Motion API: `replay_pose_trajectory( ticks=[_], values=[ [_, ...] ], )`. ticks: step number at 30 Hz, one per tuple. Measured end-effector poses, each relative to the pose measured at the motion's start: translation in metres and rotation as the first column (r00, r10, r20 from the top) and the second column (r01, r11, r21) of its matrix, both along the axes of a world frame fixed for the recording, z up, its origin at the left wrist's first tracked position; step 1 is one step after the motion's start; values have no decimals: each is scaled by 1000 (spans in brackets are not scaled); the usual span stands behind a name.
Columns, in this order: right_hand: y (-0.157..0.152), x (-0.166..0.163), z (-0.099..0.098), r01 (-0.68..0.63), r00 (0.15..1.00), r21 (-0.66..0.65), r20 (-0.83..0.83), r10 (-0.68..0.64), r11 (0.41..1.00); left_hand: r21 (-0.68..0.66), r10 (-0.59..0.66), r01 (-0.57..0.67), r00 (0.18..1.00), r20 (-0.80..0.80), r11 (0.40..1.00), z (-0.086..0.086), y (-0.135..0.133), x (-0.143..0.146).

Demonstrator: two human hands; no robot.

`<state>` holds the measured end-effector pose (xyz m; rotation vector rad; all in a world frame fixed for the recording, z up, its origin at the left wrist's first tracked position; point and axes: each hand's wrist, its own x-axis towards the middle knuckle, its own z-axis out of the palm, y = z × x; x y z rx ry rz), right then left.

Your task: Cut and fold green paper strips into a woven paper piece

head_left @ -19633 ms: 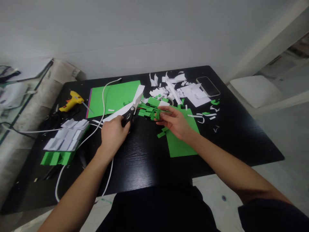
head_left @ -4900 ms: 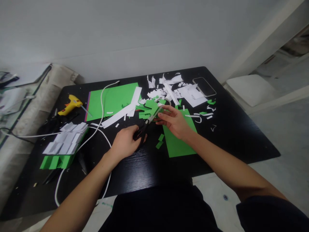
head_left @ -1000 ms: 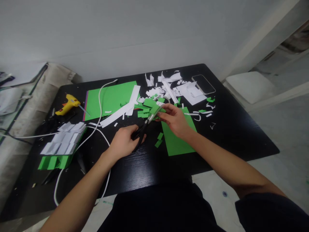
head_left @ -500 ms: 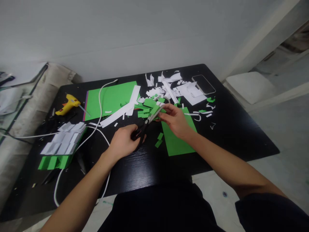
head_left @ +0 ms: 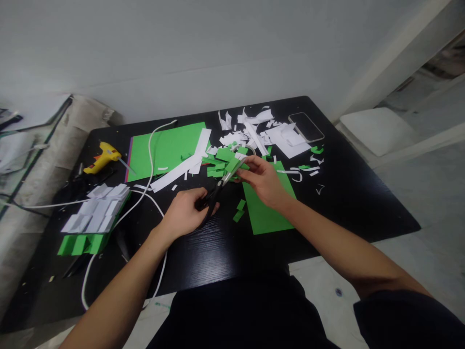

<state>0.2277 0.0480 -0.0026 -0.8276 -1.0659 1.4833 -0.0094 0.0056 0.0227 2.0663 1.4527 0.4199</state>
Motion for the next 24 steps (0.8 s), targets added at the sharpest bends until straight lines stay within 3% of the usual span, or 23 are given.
replay_pose_trajectory(
  ticks=[24],
  values=[
    [-1, 0, 0, 6, 1000, -6, 14, -6, 1000, 33, 19, -17, 998, -62, 999, 0, -1, 2]
  ],
)
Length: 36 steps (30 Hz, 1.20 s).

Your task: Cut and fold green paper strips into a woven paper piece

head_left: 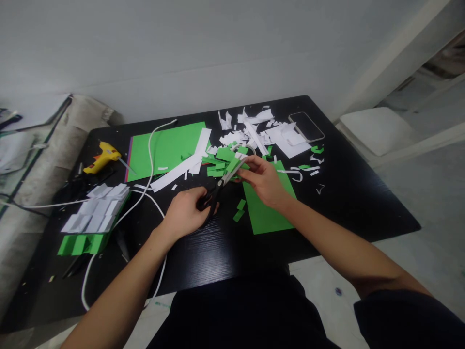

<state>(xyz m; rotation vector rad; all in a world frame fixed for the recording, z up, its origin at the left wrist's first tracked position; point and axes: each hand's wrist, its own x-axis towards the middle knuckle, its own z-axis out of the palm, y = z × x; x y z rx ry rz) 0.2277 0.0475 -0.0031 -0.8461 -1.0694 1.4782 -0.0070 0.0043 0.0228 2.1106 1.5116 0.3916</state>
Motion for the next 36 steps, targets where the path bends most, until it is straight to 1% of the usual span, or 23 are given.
replay_pose_trajectory(
  ticks=[10, 31, 36],
  values=[
    [0, -1, 0, -2, 1000, -5, 16, 2, 1000, -14, -1, 1, 1000, 1, 1000, 0, 0, 0],
    [-1, -1, 2, 7, 1000, -9, 13, -6, 1000, 19, -17, 17, 1000, -3, 1000, 1, 0, -1],
    [0, -1, 1, 10, 1000, -14, 0, -10, 1000, 10, -5, 5, 1000, -9, 1000, 1, 1, -1]
  ],
)
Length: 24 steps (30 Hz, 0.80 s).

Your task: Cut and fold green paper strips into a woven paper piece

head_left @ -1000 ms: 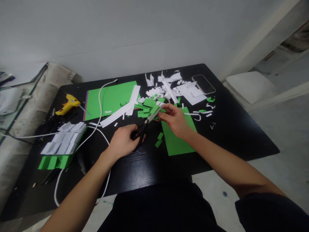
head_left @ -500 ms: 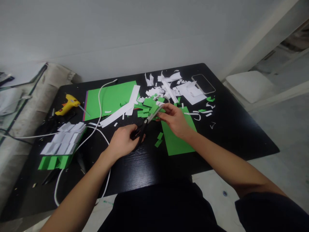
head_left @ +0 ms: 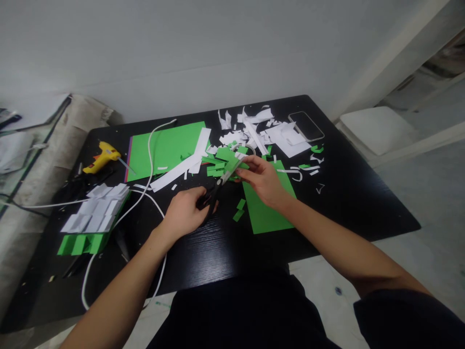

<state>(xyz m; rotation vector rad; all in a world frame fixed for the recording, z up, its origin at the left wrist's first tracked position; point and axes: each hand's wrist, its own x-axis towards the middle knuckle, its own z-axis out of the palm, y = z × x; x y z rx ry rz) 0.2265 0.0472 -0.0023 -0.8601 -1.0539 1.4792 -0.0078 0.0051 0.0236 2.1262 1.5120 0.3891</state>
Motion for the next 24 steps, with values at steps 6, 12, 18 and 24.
replay_pose_trajectory(
  ticks=[6, 12, 18, 24],
  values=[
    [0, 0, -1, 1, 1000, 10, -27, -1, 1000, 2, 1, -1, 1000, -23, 1000, 0, 0, 0],
    [0, 1, -2, 4, 1000, 2, 6, -4, 1000, 14, 2, -2, 999, -41, 1000, -1, -1, 1],
    [-1, 0, -1, 0, 1000, 1, 28, 0, 1000, 34, 2, 0, 999, -41, 999, -3, 0, 1],
    [-2, 1, 1, -12, 1000, 0, 7, 12, 1000, 22, 8, -8, 999, -41, 1000, -3, -1, 1]
  ],
)
